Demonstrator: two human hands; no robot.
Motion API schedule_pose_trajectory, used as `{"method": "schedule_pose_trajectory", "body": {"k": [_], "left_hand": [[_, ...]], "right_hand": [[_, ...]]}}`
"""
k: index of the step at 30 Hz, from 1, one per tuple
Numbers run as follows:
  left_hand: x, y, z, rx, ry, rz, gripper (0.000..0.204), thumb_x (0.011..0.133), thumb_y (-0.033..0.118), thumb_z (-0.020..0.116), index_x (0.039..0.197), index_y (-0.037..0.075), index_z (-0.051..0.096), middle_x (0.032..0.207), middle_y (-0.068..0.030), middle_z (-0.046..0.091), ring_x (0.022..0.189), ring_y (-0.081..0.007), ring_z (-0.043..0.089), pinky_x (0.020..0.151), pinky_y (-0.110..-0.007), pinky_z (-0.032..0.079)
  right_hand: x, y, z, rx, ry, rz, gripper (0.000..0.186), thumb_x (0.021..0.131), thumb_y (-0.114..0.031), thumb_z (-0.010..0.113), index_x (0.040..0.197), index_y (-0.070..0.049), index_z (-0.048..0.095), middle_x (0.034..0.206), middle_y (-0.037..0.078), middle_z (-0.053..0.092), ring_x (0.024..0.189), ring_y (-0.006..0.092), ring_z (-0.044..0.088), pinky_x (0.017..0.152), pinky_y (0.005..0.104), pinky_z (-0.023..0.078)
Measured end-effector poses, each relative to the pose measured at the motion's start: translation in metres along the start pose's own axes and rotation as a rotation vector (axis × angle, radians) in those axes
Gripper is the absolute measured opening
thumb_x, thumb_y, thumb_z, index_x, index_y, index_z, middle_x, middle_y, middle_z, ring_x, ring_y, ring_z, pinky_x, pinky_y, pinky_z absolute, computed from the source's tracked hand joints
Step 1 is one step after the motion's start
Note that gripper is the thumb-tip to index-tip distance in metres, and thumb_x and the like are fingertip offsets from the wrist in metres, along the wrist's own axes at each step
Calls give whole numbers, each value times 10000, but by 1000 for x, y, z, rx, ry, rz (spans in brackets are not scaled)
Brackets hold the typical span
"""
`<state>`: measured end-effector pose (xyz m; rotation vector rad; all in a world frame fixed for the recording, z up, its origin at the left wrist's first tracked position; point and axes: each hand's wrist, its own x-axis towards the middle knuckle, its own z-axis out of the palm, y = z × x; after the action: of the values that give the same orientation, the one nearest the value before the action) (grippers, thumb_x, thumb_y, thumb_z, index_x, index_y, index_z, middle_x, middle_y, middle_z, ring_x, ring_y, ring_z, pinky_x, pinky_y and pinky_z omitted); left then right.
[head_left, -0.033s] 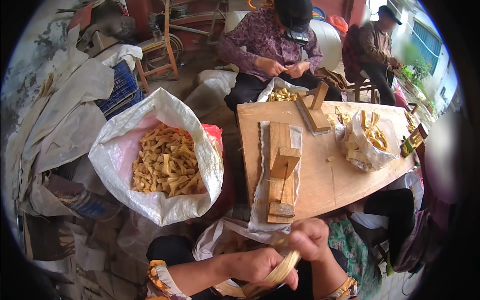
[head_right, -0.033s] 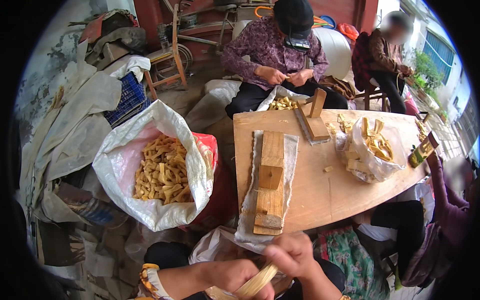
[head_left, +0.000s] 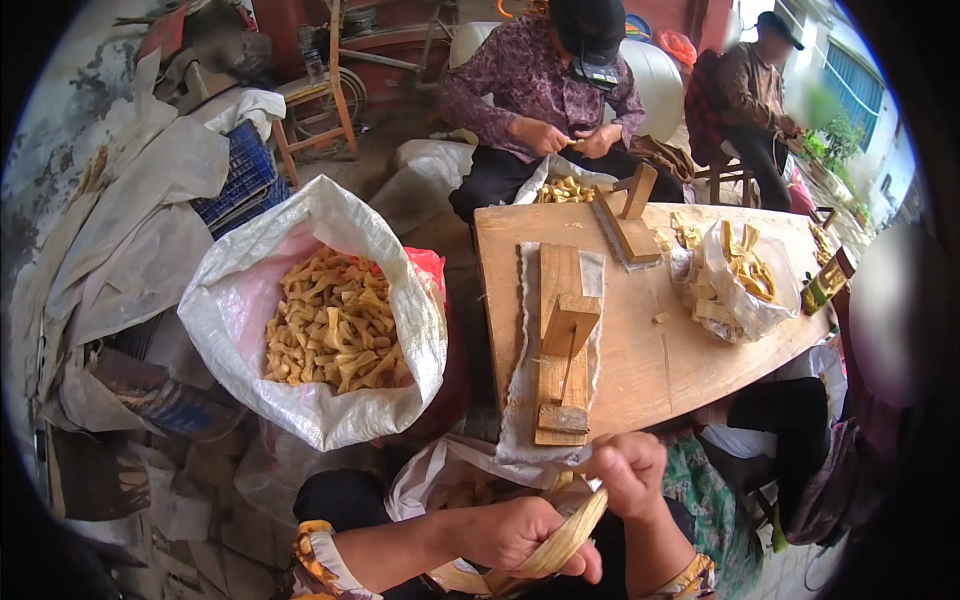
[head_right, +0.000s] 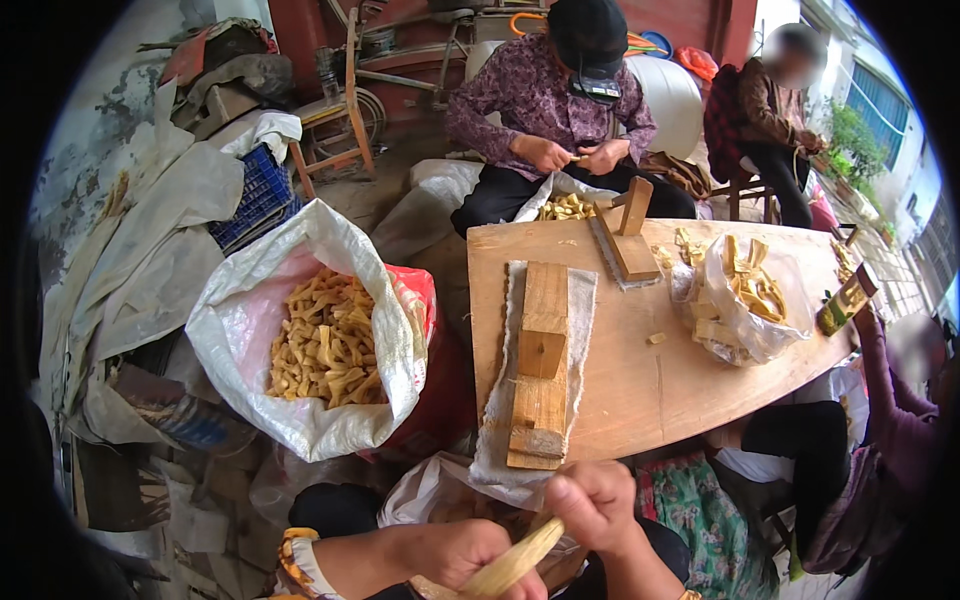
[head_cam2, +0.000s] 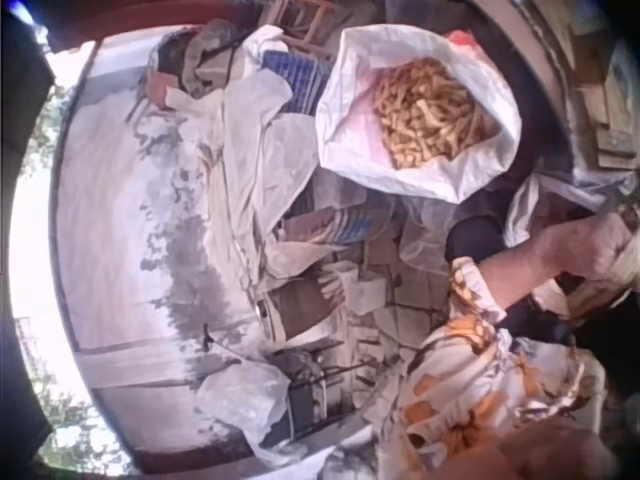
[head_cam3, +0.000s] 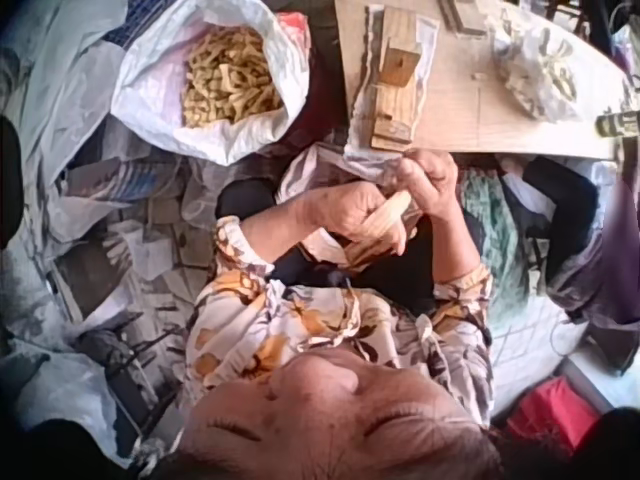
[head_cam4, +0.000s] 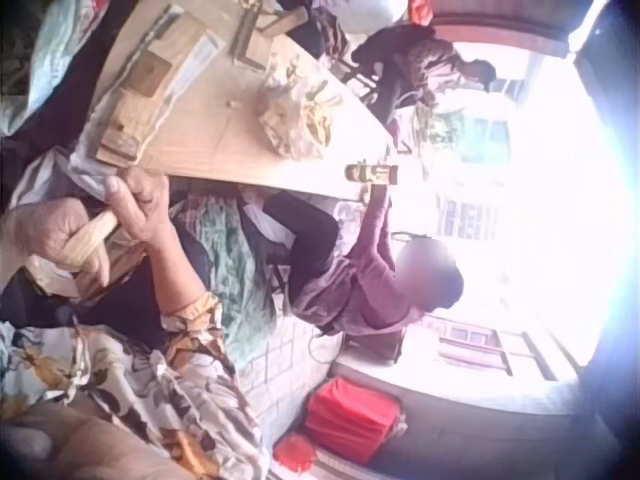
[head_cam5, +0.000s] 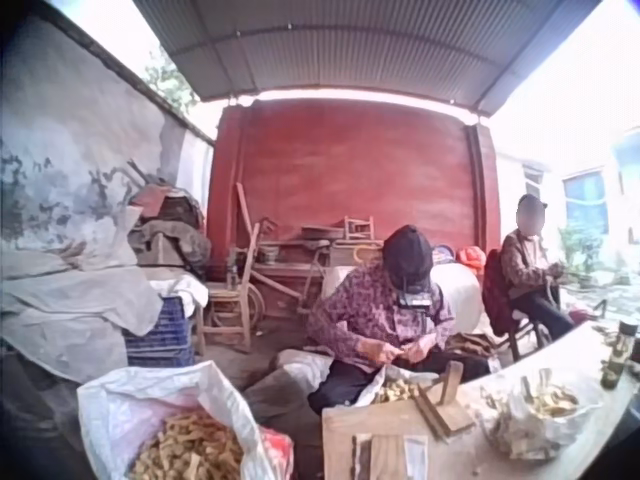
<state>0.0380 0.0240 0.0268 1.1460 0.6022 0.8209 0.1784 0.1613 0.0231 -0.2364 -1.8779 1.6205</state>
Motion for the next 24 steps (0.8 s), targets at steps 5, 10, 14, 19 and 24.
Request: {"method": "schedule_pose_trajectory", "body": {"k": [5, 10, 14, 19, 24], "left_hand": [[-7, 14, -14, 915, 709, 410, 326, 819, 198, 720, 1129, 101, 690, 881, -79, 669, 676, -208, 654, 539, -306, 488], [-15, 0, -32, 1368, 601, 525, 191, 795, 216, 698, 900, 63, 655, 733, -47, 526, 656, -226, 594, 567, -343, 482], [-13, -3, -18, 1411, 748, 668, 218, 757, 173, 705, 909, 26, 654, 956, -96, 623, 791, -240, 623, 694, -344, 511], [-9, -9, -17, 1169, 1050, 503, 284, 757, 75, 727, 1031, 15, 680, 1114, -84, 648, 886, -252, 666, 726, -345, 540], [-15, -13, -17, 1163, 925, 245, 233, 773, 43, 623, 997, -8, 656, 1169, -111, 631, 881, -258, 648, 765, -360, 518]], "right_hand": [[-3, -4, 15, 155, 44, 523, 304, 954, -172, 588, 719, 19, 607, 652, 2, 574, 590, 58, 491, 529, 225, 390], [-19, 26, 22, 930, -282, 910, 122, 882, -84, 636, 888, 35, 656, 750, 40, 615, 647, 106, 559, 581, 237, 441], [-29, 22, 34, 661, -21, 820, 126, 860, -52, 678, 935, 46, 655, 839, 68, 660, 702, 115, 621, 620, 236, 508], [-17, -3, 36, 237, 243, 428, 106, 901, -87, 660, 906, 17, 682, 771, 64, 668, 634, 94, 581, 522, 226, 448], [-19, 15, 26, -413, -68, 37, 198, 862, -159, 699, 914, 26, 649, 693, 124, 619, 550, 224, 597, 521, 320, 477]]}}
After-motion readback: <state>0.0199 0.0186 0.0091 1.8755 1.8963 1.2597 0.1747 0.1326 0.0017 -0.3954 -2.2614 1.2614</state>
